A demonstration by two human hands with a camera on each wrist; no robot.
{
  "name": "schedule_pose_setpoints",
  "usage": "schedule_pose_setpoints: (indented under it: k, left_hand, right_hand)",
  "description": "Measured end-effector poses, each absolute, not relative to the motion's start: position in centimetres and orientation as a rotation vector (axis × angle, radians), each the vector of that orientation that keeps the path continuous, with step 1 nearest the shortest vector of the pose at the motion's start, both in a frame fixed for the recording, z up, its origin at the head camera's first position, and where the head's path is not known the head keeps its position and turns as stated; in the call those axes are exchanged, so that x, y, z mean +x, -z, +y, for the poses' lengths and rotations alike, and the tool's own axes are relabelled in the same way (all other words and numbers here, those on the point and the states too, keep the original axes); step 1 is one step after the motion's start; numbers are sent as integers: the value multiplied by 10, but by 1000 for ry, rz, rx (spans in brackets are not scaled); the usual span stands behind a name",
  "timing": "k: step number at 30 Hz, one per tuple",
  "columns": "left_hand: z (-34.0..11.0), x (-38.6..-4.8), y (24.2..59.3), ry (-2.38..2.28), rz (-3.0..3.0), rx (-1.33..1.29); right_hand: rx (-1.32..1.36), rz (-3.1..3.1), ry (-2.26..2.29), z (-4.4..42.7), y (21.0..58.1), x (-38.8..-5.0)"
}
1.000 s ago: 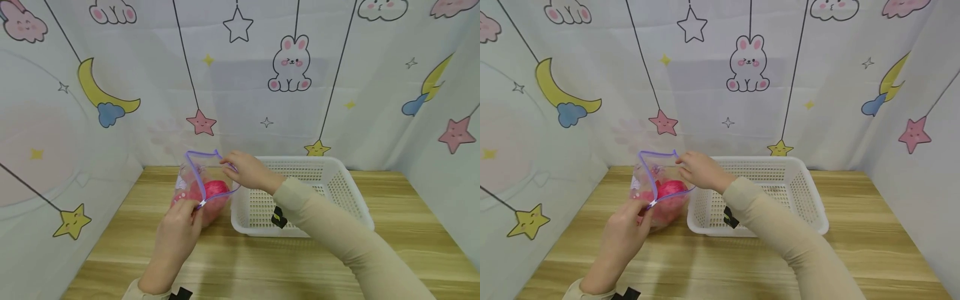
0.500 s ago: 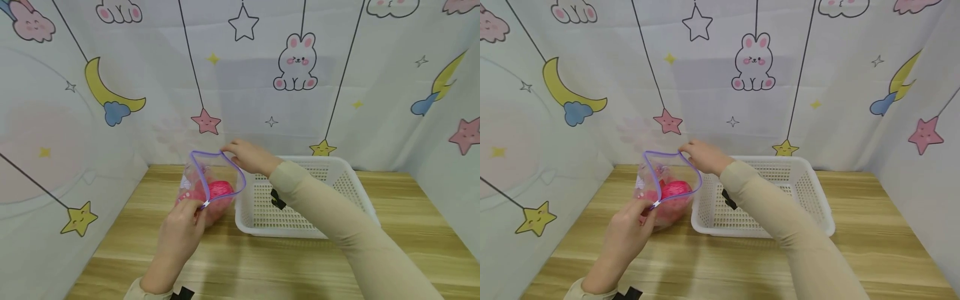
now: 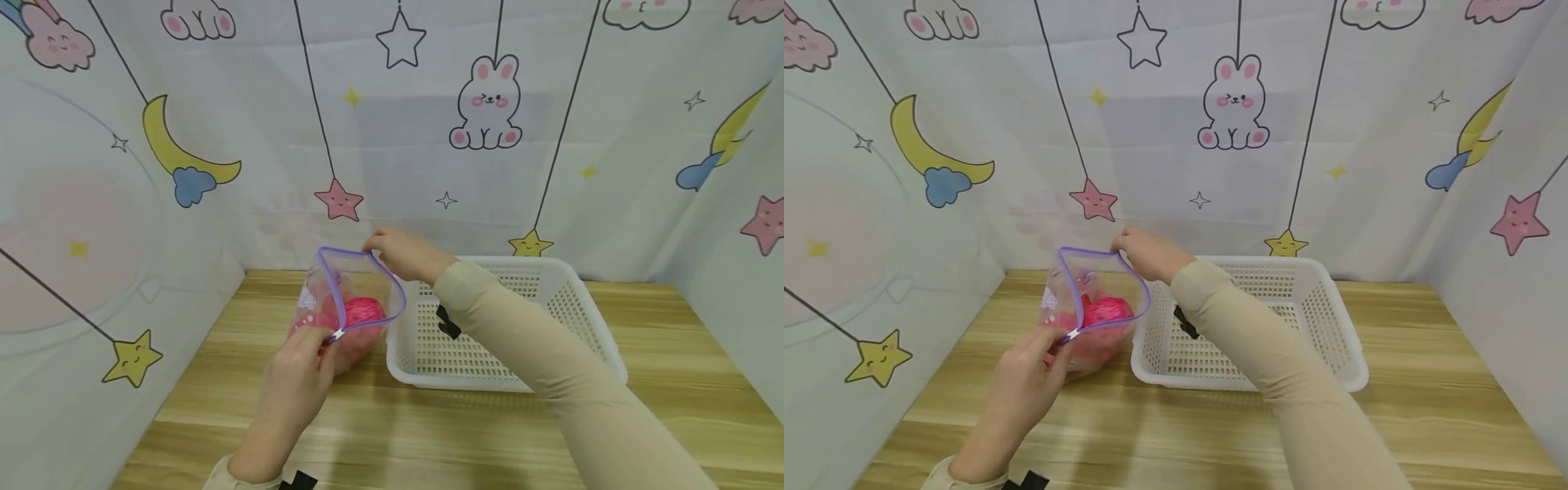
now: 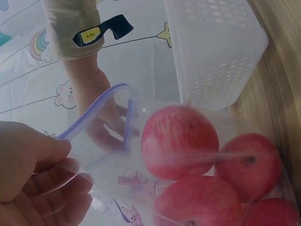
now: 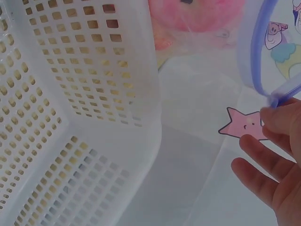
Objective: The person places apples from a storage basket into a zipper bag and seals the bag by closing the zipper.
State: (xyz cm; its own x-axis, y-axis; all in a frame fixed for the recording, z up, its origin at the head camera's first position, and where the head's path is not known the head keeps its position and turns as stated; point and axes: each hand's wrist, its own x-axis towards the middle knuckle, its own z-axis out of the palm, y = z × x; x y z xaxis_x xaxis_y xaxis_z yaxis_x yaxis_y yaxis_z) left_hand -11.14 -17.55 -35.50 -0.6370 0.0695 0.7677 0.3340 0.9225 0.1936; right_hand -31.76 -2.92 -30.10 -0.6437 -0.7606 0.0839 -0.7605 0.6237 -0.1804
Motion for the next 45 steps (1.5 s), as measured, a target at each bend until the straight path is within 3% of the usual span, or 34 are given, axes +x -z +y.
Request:
schedule_pose_setpoints:
  k: [19,45]
  left_hand:
    - [-198,-109,345,436,-2082,-290]
    - [-237,-122,326,710,-2178,-64]
  right_hand:
    - [-1380,2878,296,-8,291,-318]
    - [-1379,2871,290,27,271,-309]
